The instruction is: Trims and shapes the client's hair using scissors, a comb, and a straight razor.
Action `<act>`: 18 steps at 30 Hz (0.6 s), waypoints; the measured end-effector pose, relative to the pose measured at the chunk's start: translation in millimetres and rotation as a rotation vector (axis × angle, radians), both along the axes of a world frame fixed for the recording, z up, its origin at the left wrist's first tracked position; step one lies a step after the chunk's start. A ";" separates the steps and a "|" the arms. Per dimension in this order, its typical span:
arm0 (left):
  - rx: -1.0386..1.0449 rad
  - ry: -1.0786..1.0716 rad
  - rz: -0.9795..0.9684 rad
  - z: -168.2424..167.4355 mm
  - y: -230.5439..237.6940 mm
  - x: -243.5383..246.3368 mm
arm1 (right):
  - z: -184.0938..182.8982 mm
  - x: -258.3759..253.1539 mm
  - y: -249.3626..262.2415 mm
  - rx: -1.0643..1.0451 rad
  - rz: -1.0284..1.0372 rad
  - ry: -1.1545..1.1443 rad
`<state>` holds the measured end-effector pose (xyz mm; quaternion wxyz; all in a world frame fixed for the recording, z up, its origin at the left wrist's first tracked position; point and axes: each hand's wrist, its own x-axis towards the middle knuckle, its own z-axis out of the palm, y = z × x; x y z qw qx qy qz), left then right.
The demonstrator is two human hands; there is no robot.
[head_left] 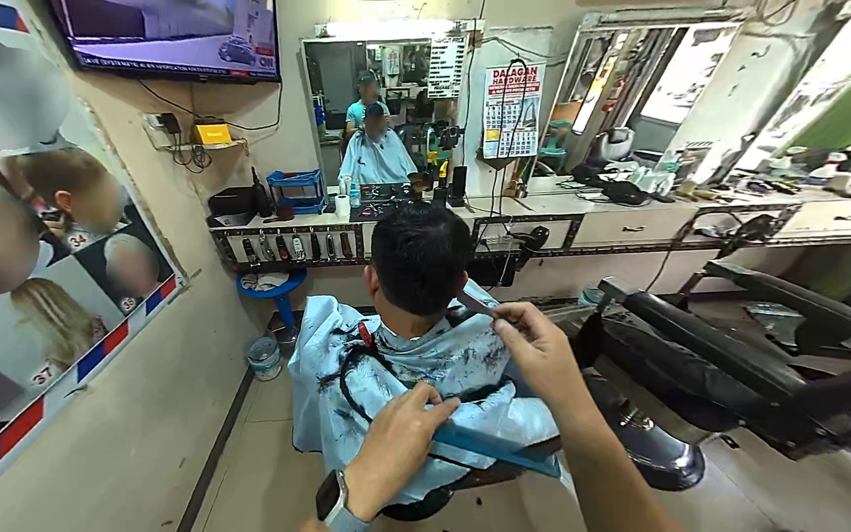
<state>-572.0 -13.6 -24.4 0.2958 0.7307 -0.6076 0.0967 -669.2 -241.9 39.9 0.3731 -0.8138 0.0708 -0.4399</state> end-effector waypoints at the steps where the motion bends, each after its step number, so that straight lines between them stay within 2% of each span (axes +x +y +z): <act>1: -0.024 -0.057 0.049 -1.0 -5.3 0.9 | 5.0 3.2 -6.4 -0.058 -0.009 0.009; 4: -0.132 -0.192 0.216 6.2 -20.2 10.4 | 11.6 15.6 -13.4 -0.238 0.005 0.042; 7: -0.143 -0.229 0.338 7.5 -35.4 20.1 | 7.6 31.6 -10.3 -0.336 0.039 0.063; 12: -0.102 -0.205 0.366 -6.5 -43.9 32.2 | 0.1 48.0 -9.4 -0.410 0.057 0.117; 18: -0.135 -0.181 0.327 -12.5 -40.5 36.7 | -3.5 55.4 -1.5 -0.513 -0.036 0.168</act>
